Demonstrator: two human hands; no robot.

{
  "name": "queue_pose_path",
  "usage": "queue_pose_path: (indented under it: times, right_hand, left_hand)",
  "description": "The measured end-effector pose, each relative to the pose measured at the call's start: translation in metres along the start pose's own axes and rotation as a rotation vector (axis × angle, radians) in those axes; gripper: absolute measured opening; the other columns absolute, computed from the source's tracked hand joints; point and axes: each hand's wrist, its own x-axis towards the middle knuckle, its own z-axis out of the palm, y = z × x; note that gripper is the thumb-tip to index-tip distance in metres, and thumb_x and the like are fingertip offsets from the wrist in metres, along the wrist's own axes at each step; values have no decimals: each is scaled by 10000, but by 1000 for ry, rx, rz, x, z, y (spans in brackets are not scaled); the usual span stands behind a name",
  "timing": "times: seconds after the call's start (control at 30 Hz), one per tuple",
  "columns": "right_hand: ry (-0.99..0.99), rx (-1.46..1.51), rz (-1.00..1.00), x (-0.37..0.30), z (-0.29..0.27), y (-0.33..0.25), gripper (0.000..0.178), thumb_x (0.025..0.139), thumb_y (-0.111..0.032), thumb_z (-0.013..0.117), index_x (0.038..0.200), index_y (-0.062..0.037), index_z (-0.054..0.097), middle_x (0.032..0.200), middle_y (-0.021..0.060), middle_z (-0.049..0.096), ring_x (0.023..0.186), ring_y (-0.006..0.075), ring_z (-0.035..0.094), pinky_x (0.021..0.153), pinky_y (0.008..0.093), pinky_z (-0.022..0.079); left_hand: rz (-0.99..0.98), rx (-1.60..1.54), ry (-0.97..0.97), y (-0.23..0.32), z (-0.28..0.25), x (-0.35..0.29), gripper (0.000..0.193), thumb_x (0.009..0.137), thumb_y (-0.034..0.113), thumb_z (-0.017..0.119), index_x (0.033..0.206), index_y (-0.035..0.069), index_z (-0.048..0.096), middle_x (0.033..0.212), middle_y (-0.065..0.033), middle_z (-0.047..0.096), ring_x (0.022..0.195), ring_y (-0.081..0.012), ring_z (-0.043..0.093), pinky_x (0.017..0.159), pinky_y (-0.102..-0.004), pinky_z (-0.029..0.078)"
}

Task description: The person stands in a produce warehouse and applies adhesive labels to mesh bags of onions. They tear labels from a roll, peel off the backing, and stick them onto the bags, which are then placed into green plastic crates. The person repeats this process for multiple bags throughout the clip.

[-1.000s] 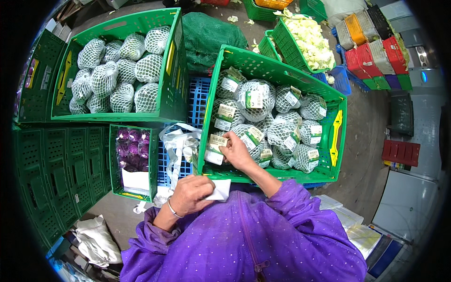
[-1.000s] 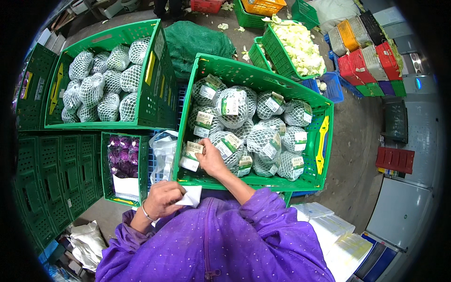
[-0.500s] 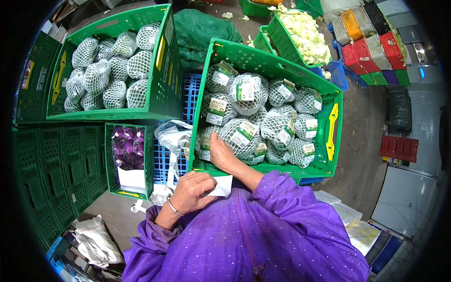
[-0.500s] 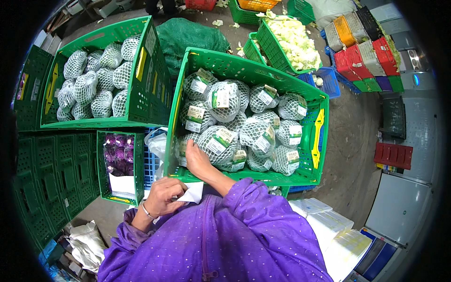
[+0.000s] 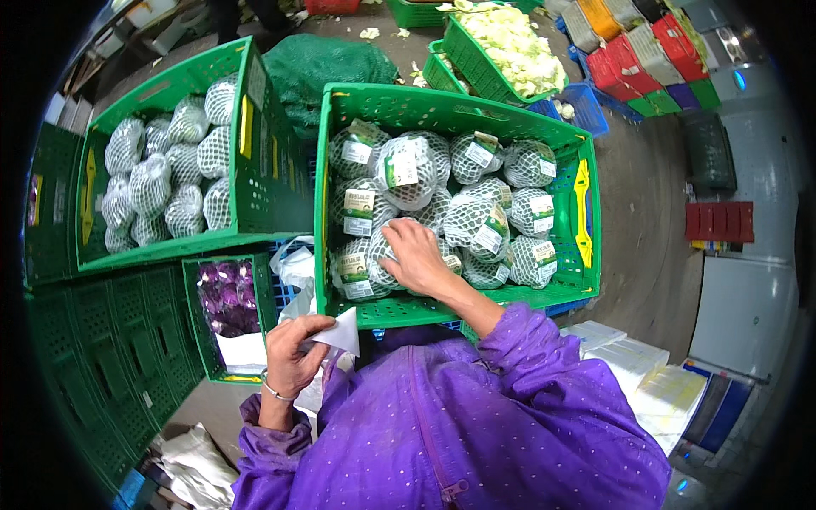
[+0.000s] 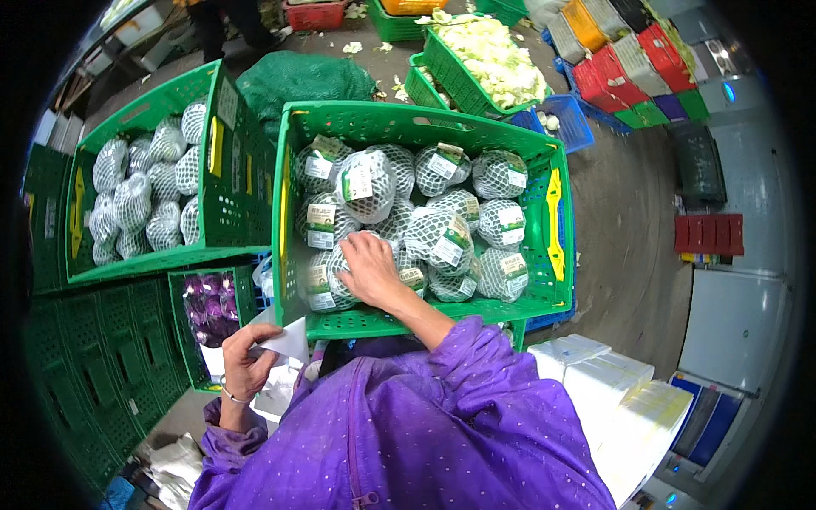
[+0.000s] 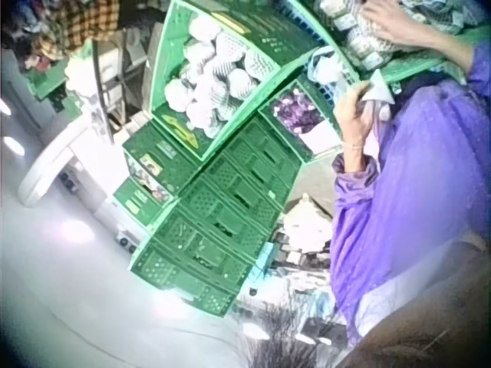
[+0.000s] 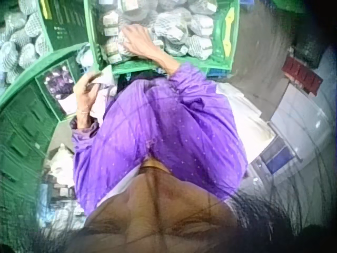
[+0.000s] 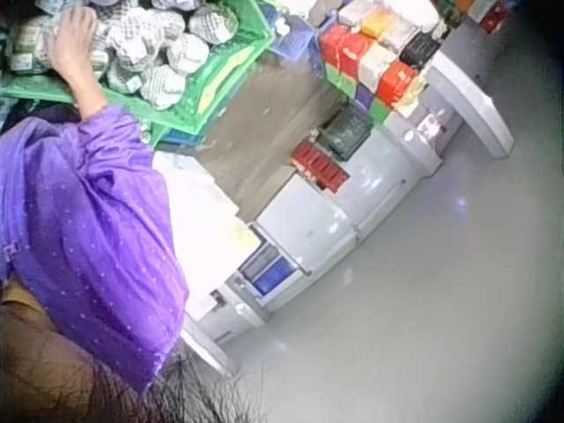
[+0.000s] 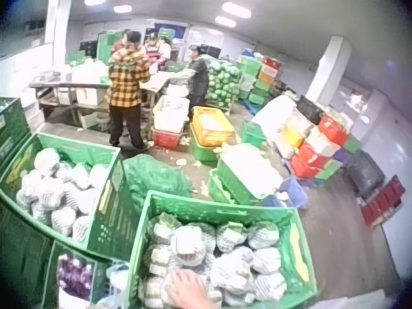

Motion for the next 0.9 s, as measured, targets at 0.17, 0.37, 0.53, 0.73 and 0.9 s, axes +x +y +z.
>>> queue_pose_path:
  times: [0.17, 0.37, 0.53, 0.73, 0.9]
  right_hand:
    - [157, 599, 223, 7, -28, 29, 409, 854, -194, 582, 1211, -13, 497, 1102, 160, 566, 1030, 250, 567, 887, 365, 466]
    - [244, 677, 507, 67, -41, 75, 1049, 699, -479, 715, 1413, 30, 139, 1389, 294, 259, 1291, 398, 308, 1056, 458, 300]
    - [393, 631, 512, 82, -12, 68, 977, 606, -353, 830, 1331, 17, 290, 1267, 241, 401, 1196, 332, 402, 1019, 401, 335]
    - [352, 1148, 416, 71, -21, 96, 901, 581, -295, 849, 1281, 0, 364, 1197, 145, 475, 1089, 214, 493, 939, 314, 405]
    - [383, 1275, 394, 71, -9, 95, 849, 617, -257, 834, 1277, 0, 366, 1192, 148, 478, 1083, 208, 494, 934, 316, 412]
  left_hand:
    - [140, 24, 54, 10, -8, 24, 239, 591, -89, 642, 792, 10, 560, 844, -124, 620, 763, -258, 602, 669, -310, 473]
    - [89, 91, 122, 18, -16, 40, 251, 637, -102, 628, 861, 1, 577, 761, -97, 619, 648, -183, 589, 618, -259, 460]
    - [117, 158, 36, 22, -12, 41, 223, 617, -84, 659, 822, -4, 620, 724, -96, 614, 623, -182, 584, 577, -261, 447]
    - [28, 94, 81, 22, -13, 39, 133, 700, -52, 656, 819, -1, 621, 723, -71, 612, 638, -142, 576, 575, -235, 441]
    - [6, -196, 208, 16, -3, 42, 124, 731, -37, 654, 831, -5, 587, 838, -67, 600, 704, -129, 568, 627, -224, 443]
